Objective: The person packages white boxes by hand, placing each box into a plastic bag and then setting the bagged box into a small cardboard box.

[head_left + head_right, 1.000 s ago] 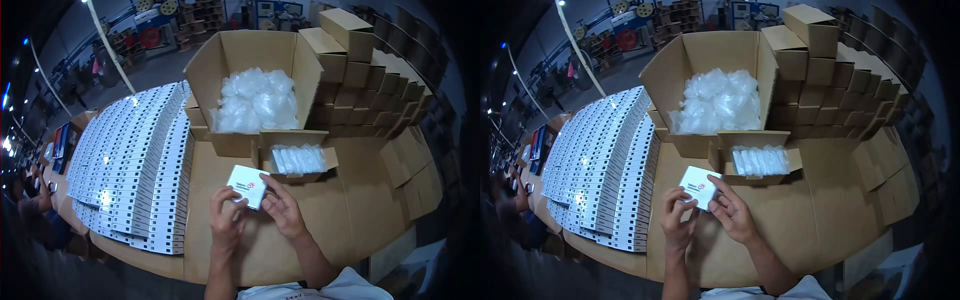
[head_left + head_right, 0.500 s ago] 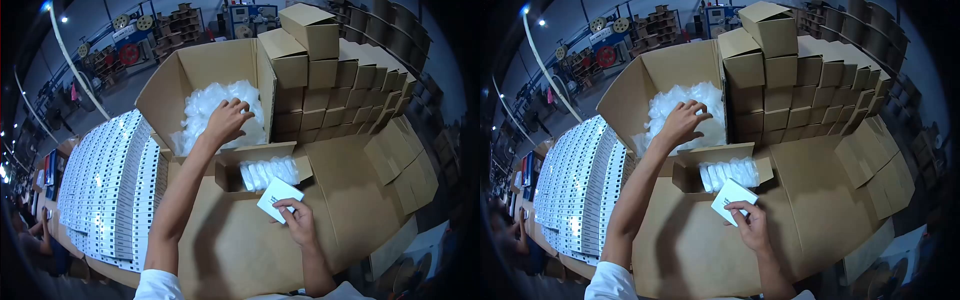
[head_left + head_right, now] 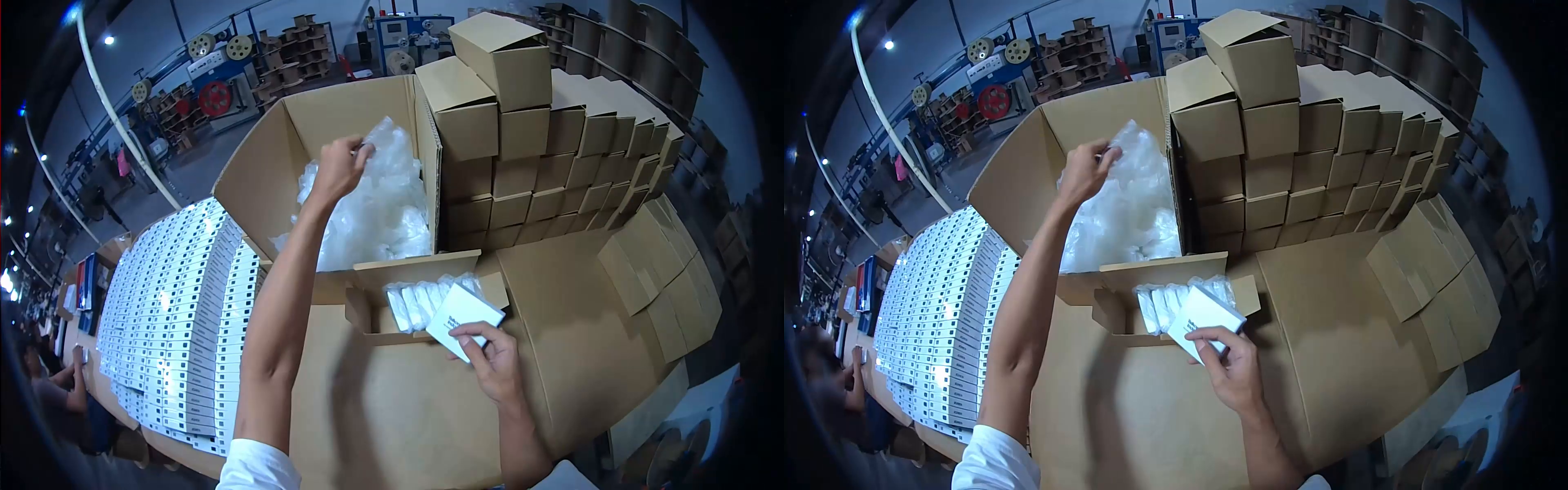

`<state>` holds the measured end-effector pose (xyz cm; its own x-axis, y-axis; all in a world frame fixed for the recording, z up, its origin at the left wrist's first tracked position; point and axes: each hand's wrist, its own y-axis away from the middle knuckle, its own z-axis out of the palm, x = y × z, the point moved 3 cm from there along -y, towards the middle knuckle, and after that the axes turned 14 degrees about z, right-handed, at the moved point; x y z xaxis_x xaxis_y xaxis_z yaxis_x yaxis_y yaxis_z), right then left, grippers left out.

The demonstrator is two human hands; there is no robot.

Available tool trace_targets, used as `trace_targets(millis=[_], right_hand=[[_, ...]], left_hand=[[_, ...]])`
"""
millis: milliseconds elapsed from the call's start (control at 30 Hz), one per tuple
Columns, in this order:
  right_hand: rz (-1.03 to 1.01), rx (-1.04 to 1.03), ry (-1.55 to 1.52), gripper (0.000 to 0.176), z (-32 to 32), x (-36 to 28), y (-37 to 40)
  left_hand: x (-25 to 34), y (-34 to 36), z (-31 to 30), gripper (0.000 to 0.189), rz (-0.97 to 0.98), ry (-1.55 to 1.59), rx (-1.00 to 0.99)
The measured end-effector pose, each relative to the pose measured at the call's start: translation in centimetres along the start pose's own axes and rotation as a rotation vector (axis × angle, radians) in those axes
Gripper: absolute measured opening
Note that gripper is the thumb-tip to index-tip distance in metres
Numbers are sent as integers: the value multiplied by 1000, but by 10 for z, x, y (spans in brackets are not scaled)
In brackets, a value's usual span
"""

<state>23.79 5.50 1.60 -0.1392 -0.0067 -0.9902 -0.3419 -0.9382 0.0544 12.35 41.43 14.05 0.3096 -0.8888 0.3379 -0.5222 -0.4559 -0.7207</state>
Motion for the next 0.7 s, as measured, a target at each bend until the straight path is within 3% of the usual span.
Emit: trace_targets(millis=[133, 200, 233, 300, 333, 367, 400, 467, 500, 533, 600, 633, 700], right_hand=[[-127, 18, 235, 18, 19, -28, -29], [-308, 25, 190, 27, 42, -40, -56], [-173, 8, 128, 33, 56, -50, -67], [-311, 58, 140, 38, 86, -60, -108], [-467, 228, 308, 41, 102, -78, -119], [-500, 343, 378, 49, 116, -86, -135], [-359, 240, 309, 52, 128, -89, -160], [-365, 337, 414, 58, 147, -89, -196], [-314, 253, 382, 54, 151, -91, -207], [-262, 169, 350, 50, 155, -91, -216], [-233, 189, 279, 43, 151, -75, -237], [-264, 238, 367, 41, 144, -73, -240], [-321, 348, 540, 38, 132, -68, -246]], left_hand=[[2, 23, -30, 26, -177, 71, 243], [7, 42, -39, 26, -209, 142, 389], [8, 51, -43, 24, -212, 108, 416], [22, 61, -48, 22, -167, 1, 490], [29, 64, -50, 22, -140, -50, 525], [29, 66, -48, 19, -140, -68, 509], [30, 69, -46, 19, -96, -30, 499], [33, 72, -42, 18, -3, 48, 476], [35, 73, -40, 19, -4, 133, 462], [27, 76, -40, 20, -22, 182, 491], [8, 82, -47, 23, -61, 278, 566], [6, 86, -56, 27, -195, 353, 600], [2, 96, -78, 29, -221, 222, 627]])
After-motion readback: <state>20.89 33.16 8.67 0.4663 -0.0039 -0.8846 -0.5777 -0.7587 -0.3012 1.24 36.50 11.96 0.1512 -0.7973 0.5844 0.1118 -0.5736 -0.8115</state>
